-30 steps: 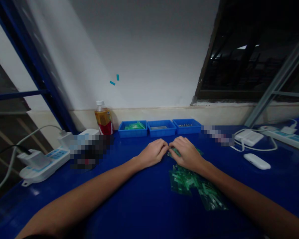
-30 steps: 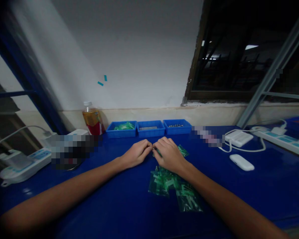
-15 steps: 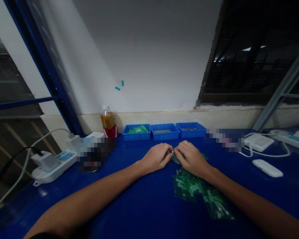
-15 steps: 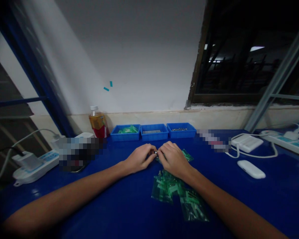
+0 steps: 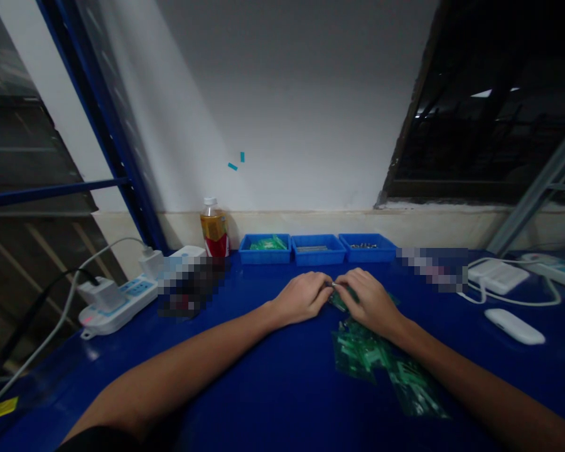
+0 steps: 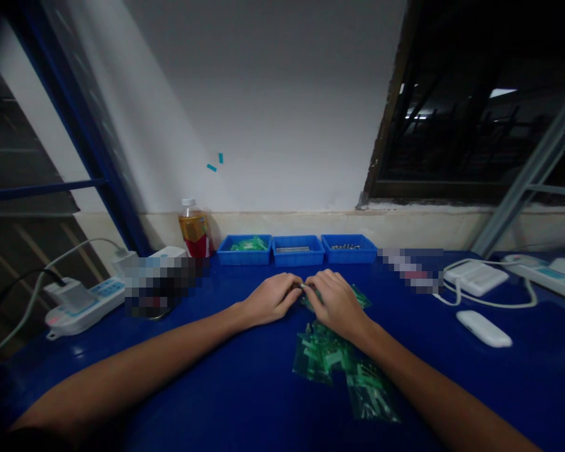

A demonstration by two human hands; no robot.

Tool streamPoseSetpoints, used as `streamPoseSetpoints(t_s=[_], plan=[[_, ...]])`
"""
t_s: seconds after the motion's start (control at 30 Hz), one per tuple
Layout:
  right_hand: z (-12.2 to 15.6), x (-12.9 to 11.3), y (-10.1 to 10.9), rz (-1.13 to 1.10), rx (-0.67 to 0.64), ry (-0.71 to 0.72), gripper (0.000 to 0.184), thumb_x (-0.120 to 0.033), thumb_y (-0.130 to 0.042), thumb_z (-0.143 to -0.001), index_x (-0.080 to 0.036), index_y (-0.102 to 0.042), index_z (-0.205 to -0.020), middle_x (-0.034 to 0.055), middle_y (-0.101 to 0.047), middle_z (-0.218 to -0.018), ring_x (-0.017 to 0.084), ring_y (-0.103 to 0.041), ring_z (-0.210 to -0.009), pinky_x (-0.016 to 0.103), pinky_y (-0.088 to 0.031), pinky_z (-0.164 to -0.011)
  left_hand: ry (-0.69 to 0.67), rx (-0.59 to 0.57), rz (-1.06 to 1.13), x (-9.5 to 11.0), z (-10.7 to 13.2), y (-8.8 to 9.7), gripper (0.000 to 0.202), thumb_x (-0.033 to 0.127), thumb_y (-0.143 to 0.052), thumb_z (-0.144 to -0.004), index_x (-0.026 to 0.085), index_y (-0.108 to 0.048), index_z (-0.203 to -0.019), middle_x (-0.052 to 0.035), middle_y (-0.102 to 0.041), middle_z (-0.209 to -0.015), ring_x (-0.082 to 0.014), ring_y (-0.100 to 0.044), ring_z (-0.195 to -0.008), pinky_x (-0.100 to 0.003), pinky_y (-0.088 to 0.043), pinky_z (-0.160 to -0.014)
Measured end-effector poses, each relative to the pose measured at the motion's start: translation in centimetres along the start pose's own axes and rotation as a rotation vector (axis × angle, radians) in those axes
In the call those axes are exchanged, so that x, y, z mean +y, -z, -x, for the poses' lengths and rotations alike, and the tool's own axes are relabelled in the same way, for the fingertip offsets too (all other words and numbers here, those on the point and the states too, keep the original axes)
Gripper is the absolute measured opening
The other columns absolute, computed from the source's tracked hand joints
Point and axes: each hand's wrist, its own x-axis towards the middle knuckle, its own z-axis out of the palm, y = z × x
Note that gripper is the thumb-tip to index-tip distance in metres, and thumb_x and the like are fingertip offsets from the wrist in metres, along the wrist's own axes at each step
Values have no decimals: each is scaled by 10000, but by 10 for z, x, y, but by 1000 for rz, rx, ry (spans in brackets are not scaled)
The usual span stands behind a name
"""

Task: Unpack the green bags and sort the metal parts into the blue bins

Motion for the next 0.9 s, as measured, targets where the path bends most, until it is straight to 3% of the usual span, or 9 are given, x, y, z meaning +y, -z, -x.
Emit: streamPoseSetpoints(t_s=[0.13,0.33,0.43,0.53,0.67,0.77,0.9], plan=[[-7,21,3,80,2,-108,183,-278,-442,-898,-176,-584,-844,65,-638,-823,201,-546,-818,327,-401,-745,-51,-55,-12,0,0,-1,198,274,-488,-888,164,-559,-1036,-90,-596,-995,-219,-562,-941,-334,-436,-844],[-59,96,8,214,36,-352,225,-314,-482,-846,-149,-627,-800,119,-648,-794,254,-549,-813,369,-399,-734,-69,-104,4,-4,-1,-3,114,234,-496,-881,180,-577,-940,-50,-606,-862,-190,-566,-827,-299,-440,-776],[-78,118,6,241,54,-446,279,-349,-513,-813,-104,-645,-832,171,-645,-782,302,-544,-803,403,-393,-681,-62,-103,17,-5,-1,-4,74,225,-507,-877,177,-558,-899,-43,-602,-838,-181,-558,-798,-283,-436,-748],[-73,105,4,211,60,-429,316,-376,-493,-830,-107,-646,-893,156,-650,-795,300,-544,-816,405,-395,-690,-41,-80,42,-6,0,-5,65,236,-520,-878,177,-542,-889,-42,-599,-842,-180,-554,-804,-276,-434,-739],[-48,49,1,98,20,-268,249,-359,-490,-855,-170,-629,-939,71,-658,-830,226,-553,-843,346,-406,-754,26,-6,99,-8,-1,-6,94,250,-479,-903,171,-522,-930,-51,-594,-864,-179,-555,-794,-286,-444,-734],[-31,11,-1,49,-24,-110,179,-274,-488,-856,-171,-615,-928,70,-655,-859,222,-549,-871,340,-394,-754,80,52,161,-10,-2,-6,119,239,-434,-920,166,-523,-952,-53,-606,-874,-176,-567,-789,-292,-454,-739],[-23,-6,-4,64,-32,2,192,-188,-462,-848,-143,-594,-980,99,-649,-894,244,-540,-880,355,-376,-732,123,125,256,-14,-3,-4,148,244,-447,-917,164,-571,-934,-59,-636,-925,-183,-585,-857,-304,-451,-797]])
